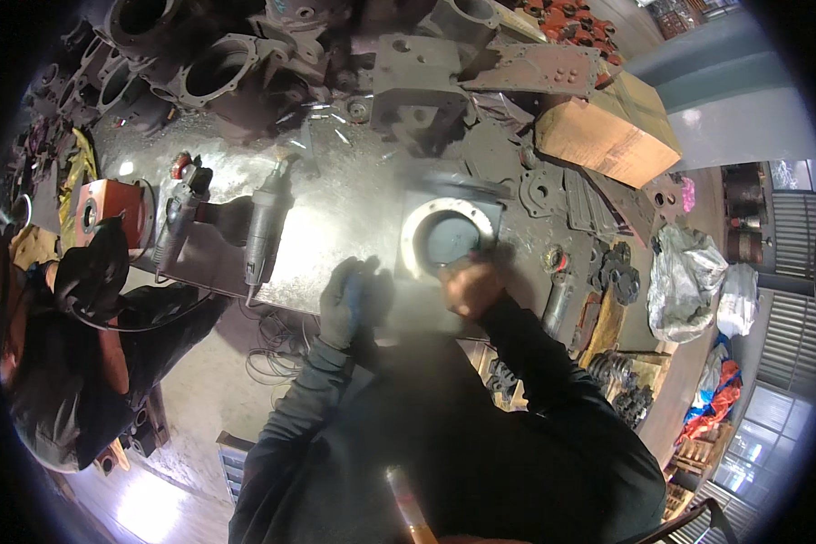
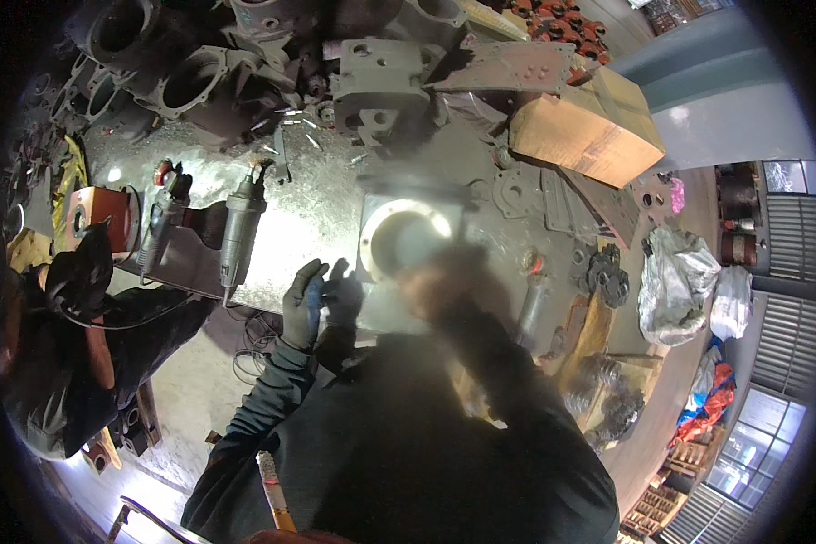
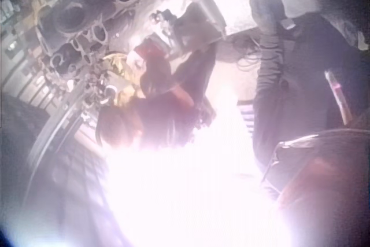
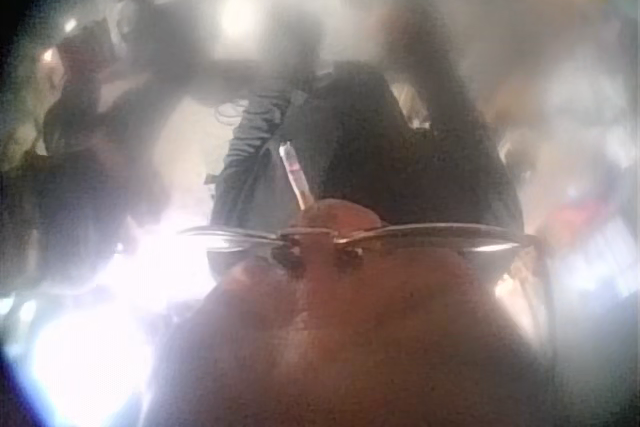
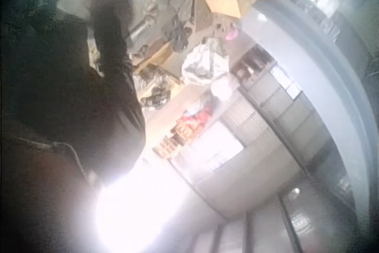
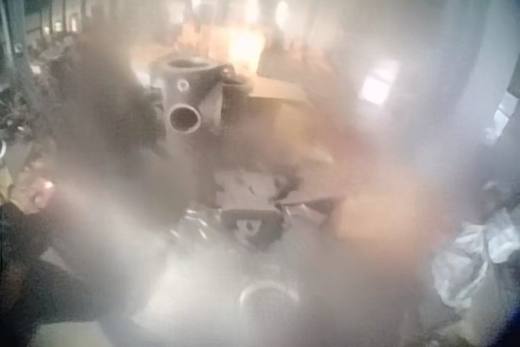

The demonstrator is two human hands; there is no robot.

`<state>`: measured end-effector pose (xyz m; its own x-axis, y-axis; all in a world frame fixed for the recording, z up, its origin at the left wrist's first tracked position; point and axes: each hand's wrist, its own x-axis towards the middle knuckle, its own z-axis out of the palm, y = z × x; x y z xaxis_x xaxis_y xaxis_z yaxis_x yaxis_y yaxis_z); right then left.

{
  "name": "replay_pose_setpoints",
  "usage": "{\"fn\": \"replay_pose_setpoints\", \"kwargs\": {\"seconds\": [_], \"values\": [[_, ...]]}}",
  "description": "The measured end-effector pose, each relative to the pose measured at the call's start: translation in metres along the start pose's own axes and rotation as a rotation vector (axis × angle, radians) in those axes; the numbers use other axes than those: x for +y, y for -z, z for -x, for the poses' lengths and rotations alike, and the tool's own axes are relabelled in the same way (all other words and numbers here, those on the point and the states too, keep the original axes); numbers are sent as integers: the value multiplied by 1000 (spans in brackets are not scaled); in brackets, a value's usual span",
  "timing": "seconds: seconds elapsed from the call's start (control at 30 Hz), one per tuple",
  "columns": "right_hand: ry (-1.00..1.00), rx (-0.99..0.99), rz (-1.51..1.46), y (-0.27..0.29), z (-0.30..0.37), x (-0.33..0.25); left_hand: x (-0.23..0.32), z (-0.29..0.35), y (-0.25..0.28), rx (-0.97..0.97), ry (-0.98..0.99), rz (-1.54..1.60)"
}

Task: The person uses an angle grinder to smooth the surface of a metal part on a workbench. They reposition the part and continue grinding different areas while another person works nearby.

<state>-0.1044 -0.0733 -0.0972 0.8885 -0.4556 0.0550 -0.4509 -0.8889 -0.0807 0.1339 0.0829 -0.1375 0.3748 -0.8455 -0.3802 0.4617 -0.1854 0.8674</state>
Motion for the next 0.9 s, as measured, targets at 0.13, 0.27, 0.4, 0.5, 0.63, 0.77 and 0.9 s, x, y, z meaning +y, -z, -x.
{"fn": "replay_pose_setpoints", "kwargs": {"seconds": [0.13, 0.27, 0.4, 0.5, 0.63, 0.77, 0.9], "values": [[2, -192, -97, -23, 28, 6, 1, 6, -23, -158, 58, 19], [-209, 87, -184, -47, 55, 4, -4, 7, -33, -306, 125, -42], [-268, 12, -20, -68, 68, 4, -8, 4, -44, -385, -71, -241], [-204, 213, -46, -68, 69, 2, -4, -3, -61, -337, -187, -429], [-125, 105, 59, -42, 62, -12, -1, -15, -101, -146, -202, -579], [-125, 196, 85, -3, 51, -23, -9, -21, -128, -93, -192, -459], [-47, 245, -127, 9, 59, -26, -23, -14, -127, -29, -318, -550]]}}
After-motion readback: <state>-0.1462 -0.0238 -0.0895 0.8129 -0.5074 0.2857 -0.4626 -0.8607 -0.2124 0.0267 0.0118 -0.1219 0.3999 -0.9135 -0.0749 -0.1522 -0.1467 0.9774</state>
